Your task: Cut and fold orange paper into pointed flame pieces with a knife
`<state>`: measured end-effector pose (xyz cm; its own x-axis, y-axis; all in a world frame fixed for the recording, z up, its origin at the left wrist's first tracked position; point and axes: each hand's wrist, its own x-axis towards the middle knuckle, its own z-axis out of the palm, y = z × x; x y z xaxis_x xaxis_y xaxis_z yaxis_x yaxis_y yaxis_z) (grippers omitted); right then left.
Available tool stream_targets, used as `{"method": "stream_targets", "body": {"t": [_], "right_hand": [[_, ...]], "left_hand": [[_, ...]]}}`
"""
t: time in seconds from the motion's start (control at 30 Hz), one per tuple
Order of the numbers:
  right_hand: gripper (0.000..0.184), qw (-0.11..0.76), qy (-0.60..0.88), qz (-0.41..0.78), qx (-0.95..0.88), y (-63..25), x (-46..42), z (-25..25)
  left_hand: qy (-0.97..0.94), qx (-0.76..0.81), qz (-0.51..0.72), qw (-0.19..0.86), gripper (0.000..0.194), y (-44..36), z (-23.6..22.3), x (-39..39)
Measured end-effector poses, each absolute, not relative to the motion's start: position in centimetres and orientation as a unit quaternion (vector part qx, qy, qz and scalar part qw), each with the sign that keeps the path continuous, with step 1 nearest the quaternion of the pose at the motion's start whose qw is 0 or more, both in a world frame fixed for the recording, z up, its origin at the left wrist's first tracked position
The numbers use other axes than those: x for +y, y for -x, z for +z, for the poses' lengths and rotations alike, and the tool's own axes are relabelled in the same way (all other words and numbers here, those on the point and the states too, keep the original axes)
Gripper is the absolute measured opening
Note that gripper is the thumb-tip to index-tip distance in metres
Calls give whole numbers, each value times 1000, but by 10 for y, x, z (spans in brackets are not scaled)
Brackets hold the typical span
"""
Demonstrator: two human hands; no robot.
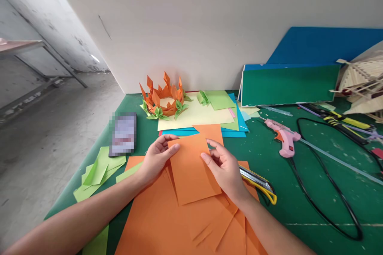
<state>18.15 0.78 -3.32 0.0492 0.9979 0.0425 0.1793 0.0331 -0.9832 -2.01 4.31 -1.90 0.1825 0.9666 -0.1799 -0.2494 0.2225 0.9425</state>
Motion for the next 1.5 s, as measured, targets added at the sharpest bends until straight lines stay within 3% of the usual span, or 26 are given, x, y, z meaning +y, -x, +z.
{"method": "stream_targets", "body": {"t": [0.1,0.17,0.27,0.47,0.63,0.77,0.9,0.97,1.23,1.5], "right_hand": [[46,482,539,425,-544,-182,9,-33],[38,501,536,412,-540,-183,9,-33],[30,544,542,387,-510,-184,9,-33],[34,558,514,422,-497,-181,7,-30],[12,509,499,369,-597,-181,5,-32],[18,442,518,358,-639,-182,5,-32],[20,462,526,344,-626,-182,5,-33],[21,472,529,358,-607,-182,5,-33],[19,483,495,394,-606,-180,5,-33],[21,421,465,354,-693,-178,4,-28]], "left_hand": [[-417,447,505,609,41,22,-20,47],[-418,439,512,608,41,22,-20,47],[-426,393,468,667,41,19,-18,42],[-412,372,416,720,40,15,-15,34],[-397,402,488,665,36,20,-16,42],[-373,385,484,692,30,23,-16,40],[-347,310,383,798,52,21,-16,32],[-346,282,350,824,52,21,-16,29],[-413,263,353,797,54,20,-13,26],[-484,257,347,761,45,17,-10,28]]}}
